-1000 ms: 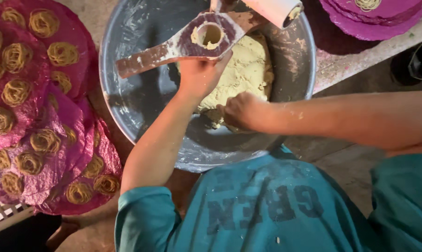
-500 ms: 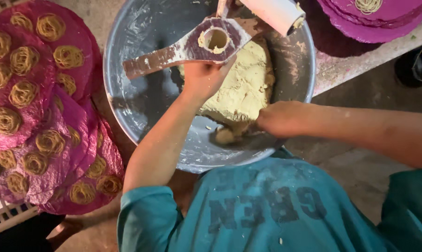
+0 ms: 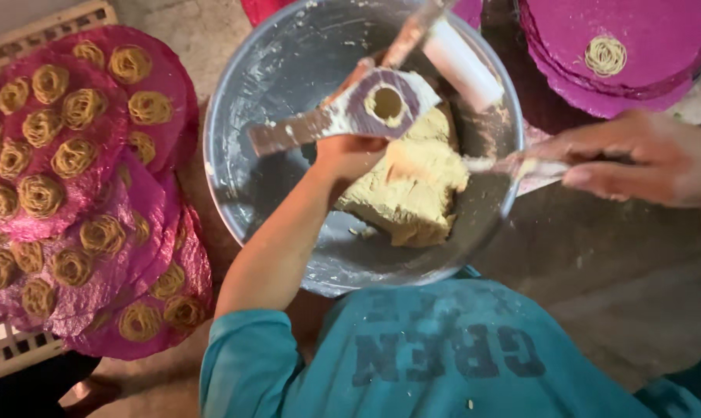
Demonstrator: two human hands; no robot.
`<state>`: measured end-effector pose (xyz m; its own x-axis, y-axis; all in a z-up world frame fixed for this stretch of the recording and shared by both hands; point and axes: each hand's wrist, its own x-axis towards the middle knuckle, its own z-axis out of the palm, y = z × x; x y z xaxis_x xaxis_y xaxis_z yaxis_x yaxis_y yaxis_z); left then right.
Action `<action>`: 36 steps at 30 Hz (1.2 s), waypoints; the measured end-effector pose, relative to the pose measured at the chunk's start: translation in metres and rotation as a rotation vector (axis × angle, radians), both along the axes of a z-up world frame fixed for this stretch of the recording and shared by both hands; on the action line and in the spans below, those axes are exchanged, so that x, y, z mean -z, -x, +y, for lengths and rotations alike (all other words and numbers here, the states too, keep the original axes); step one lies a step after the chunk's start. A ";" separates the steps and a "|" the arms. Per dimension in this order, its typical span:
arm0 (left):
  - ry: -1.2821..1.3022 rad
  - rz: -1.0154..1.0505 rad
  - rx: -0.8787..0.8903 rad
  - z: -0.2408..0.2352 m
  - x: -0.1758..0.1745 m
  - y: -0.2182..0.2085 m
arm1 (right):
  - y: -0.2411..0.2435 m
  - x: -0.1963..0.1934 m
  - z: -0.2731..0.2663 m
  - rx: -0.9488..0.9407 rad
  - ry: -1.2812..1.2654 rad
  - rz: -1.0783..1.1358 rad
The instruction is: The person uses a manual dough press to form spiral-shaped dough snacks on pink trays. They repeatedly scoop dough from a metal bowl, load it into the press, and squeeze the handles to extrude the dough into circular patterns.
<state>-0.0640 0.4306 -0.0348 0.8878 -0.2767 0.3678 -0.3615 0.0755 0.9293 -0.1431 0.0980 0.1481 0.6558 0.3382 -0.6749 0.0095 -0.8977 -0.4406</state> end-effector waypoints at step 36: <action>-0.743 -0.485 -0.616 0.014 -0.048 -0.018 | 0.004 0.123 0.099 0.401 -0.617 -0.601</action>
<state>-0.0457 0.4448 0.0130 0.7554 -0.1312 0.6419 -0.4864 -0.7688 0.4153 -0.1469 0.1968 0.0248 0.9799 0.1964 0.0364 0.1308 -0.4934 -0.8599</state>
